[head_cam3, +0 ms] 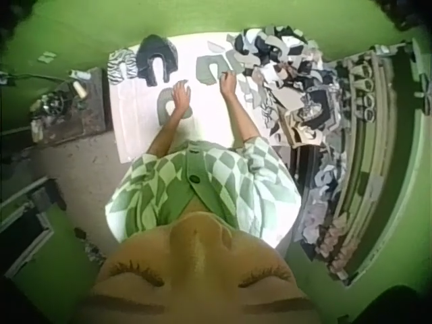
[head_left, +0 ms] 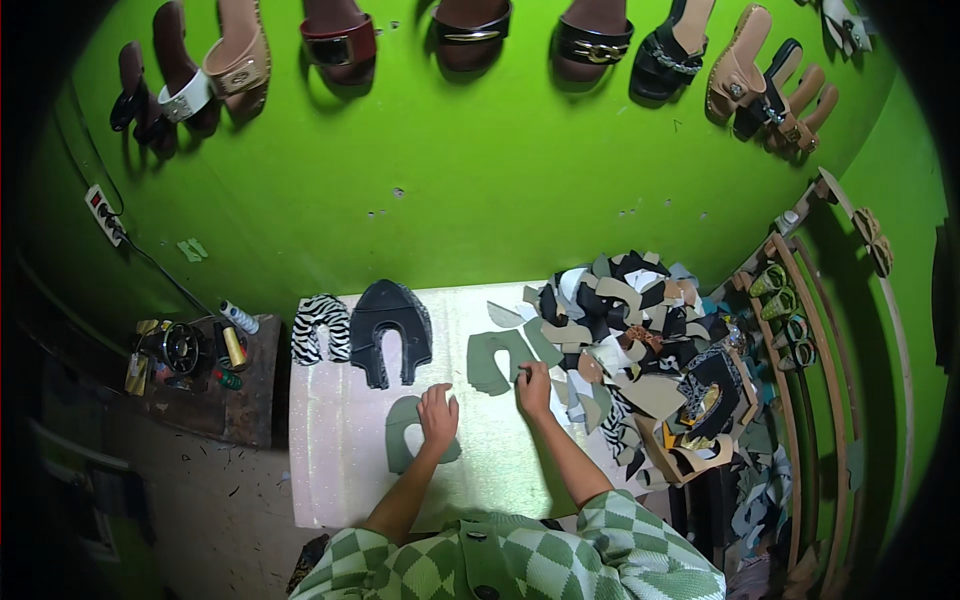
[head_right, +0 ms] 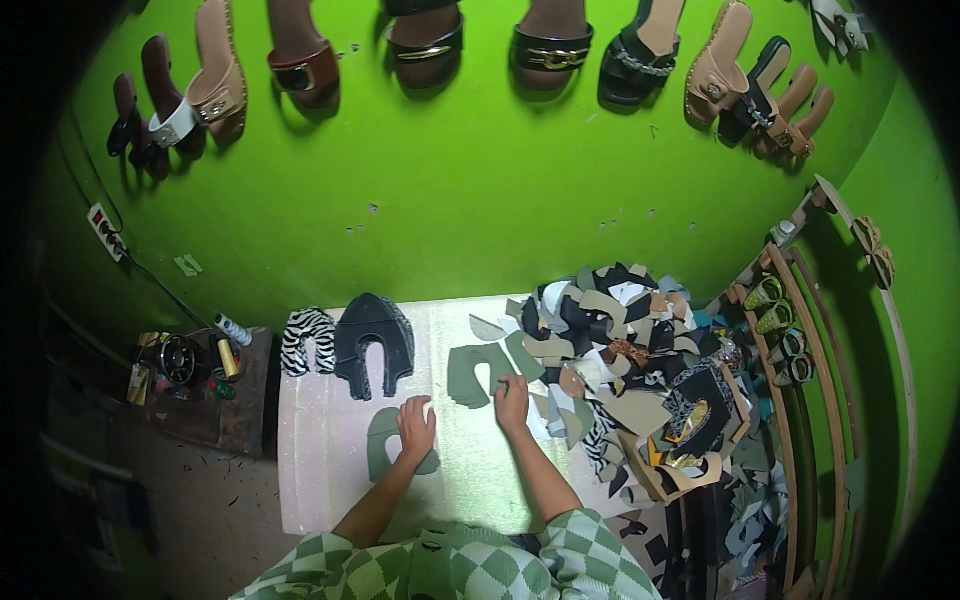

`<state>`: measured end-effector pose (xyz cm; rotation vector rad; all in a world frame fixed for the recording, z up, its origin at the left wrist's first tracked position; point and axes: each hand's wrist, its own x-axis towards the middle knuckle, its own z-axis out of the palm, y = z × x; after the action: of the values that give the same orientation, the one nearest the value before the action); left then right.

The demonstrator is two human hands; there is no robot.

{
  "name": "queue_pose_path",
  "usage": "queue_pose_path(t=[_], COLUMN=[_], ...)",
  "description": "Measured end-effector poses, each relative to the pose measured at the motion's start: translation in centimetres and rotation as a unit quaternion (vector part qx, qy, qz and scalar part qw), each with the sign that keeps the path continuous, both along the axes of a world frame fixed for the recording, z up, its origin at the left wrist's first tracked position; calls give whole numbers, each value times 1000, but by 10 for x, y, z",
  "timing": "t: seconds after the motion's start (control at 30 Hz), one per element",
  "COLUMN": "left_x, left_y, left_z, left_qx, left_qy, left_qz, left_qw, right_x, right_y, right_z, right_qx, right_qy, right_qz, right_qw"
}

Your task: Organize and sort small pieces of material on a work surface.

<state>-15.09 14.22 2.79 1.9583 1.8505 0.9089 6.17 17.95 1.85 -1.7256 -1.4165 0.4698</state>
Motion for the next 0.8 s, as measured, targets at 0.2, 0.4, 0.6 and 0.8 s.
queue_pose_path(t=[0.2, 0.4, 0.6, 0.8], left_x=[65, 97, 100, 107], left_y=[56, 63, 61, 57], left_z=[-7, -5, -10, -9], left_qx=[-182, -174, -170, -175], left_qy=[-5, 60, 13, 26], left_qz=[128, 217, 236, 271], left_qw=[975, 959, 957, 946], right_x=[26, 27, 44, 55], right_y=[29, 38, 37, 35], right_z=[-19, -20, -18, -14], right_qx=[-62, -109, -80, -38], right_qy=[-59, -42, -23, 10], right_qz=[-19, -42, 8, 30], right_qw=[996, 992, 996, 999])
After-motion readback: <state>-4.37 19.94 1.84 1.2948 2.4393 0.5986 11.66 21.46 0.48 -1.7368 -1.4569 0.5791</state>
